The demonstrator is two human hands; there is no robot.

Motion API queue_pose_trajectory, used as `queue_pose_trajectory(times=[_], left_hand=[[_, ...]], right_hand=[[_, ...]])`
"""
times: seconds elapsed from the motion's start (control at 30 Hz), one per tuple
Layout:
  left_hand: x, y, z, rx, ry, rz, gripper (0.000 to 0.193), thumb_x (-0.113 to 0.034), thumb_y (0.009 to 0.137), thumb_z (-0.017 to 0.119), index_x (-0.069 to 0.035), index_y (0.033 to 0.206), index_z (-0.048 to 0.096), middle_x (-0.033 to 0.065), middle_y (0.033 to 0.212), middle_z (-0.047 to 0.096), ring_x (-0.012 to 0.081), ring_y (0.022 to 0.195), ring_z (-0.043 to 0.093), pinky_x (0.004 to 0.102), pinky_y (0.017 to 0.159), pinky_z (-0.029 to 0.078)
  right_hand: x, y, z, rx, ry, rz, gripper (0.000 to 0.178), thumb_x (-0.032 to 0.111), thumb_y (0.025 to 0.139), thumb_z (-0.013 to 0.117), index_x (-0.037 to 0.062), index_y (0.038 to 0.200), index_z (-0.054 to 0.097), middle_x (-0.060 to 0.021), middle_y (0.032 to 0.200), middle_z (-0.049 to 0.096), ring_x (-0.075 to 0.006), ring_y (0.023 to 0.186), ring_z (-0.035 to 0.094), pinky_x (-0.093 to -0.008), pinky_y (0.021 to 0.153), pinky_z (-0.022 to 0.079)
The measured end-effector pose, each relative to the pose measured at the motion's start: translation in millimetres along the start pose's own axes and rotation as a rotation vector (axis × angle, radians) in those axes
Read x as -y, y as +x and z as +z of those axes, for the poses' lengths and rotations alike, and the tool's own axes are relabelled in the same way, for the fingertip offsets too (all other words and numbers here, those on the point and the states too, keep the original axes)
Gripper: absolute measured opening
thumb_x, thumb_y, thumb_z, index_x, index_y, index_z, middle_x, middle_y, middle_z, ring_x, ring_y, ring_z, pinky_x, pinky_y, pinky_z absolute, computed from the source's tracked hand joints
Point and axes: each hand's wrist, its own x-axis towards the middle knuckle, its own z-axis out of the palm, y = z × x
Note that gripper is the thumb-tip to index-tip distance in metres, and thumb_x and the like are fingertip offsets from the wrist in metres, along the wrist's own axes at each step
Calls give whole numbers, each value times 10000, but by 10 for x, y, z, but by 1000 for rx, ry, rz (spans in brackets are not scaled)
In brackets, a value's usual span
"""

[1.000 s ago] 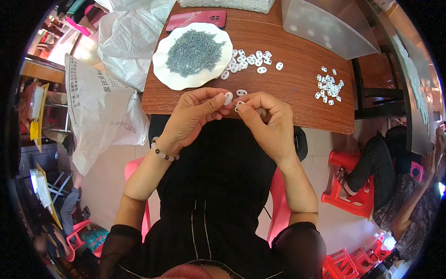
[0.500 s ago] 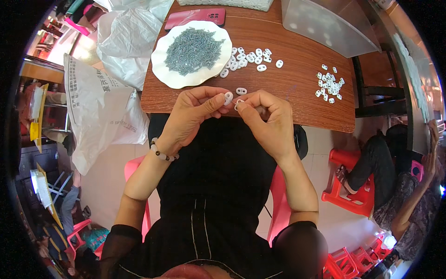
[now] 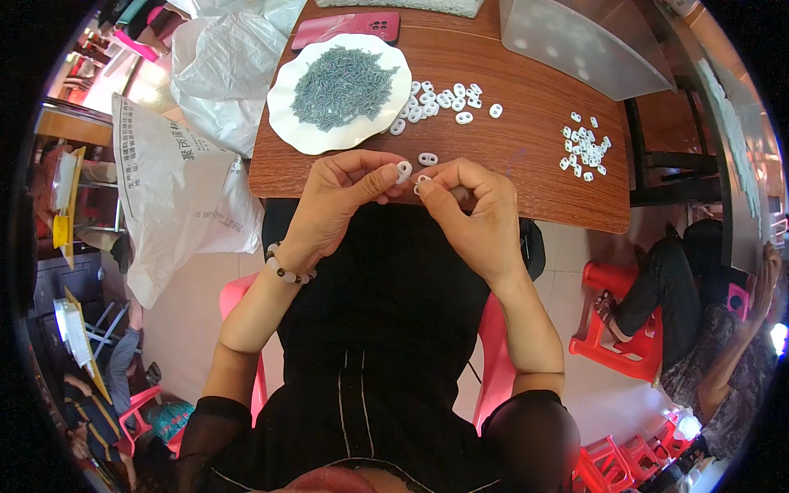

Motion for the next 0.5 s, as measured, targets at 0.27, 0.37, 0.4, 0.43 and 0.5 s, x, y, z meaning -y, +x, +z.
queue_pose_trajectory(times=[0.27, 0.37, 0.4, 0.43, 0.5], left_hand=[[-1, -5, 2, -3, 23, 17, 218, -156, 891, 670, 3, 1038, 682, 52, 893, 694, 85, 783, 616, 211, 695, 478], [-5, -6, -6, -6, 49, 20, 219, -161, 893, 668, 4, 1037, 684, 51, 889, 694, 85, 785, 618, 210, 690, 477], [-3, -7, -14, 6, 19, 5, 227, -169, 895, 666, 2, 1043, 682, 52, 893, 695, 86, 788, 620, 209, 691, 479], [-2, -9, -20, 18, -10, -11, 234, -177, 896, 664, 1, 1048, 680, 53, 897, 696, 88, 791, 623, 209, 691, 481], [2, -13, -24, 18, -37, -41, 240, -185, 898, 662, -3, 1053, 679, 55, 902, 697, 90, 795, 627, 208, 694, 483]], right_hand=[[5, -4, 16, -7, 14, 17, 106, 85, 850, 650, -17, 831, 669, 16, 677, 622, -5, 585, 487, -180, 546, 385], [23, -7, -2, -3, -5, 23, 107, 87, 852, 648, -14, 827, 668, 25, 660, 610, 0, 576, 473, -177, 532, 369], [26, -7, -6, 2, -19, 34, 106, 88, 852, 647, -13, 824, 668, 32, 649, 601, 3, 570, 465, -175, 523, 358], [17, -7, 1, 2, -18, 35, 106, 88, 852, 647, -13, 824, 668, 32, 649, 601, 3, 570, 465, -175, 523, 358], [-7, -8, 17, -17, 16, 0, 105, 90, 852, 648, -10, 824, 667, 44, 623, 582, 7, 558, 447, -174, 508, 334]])
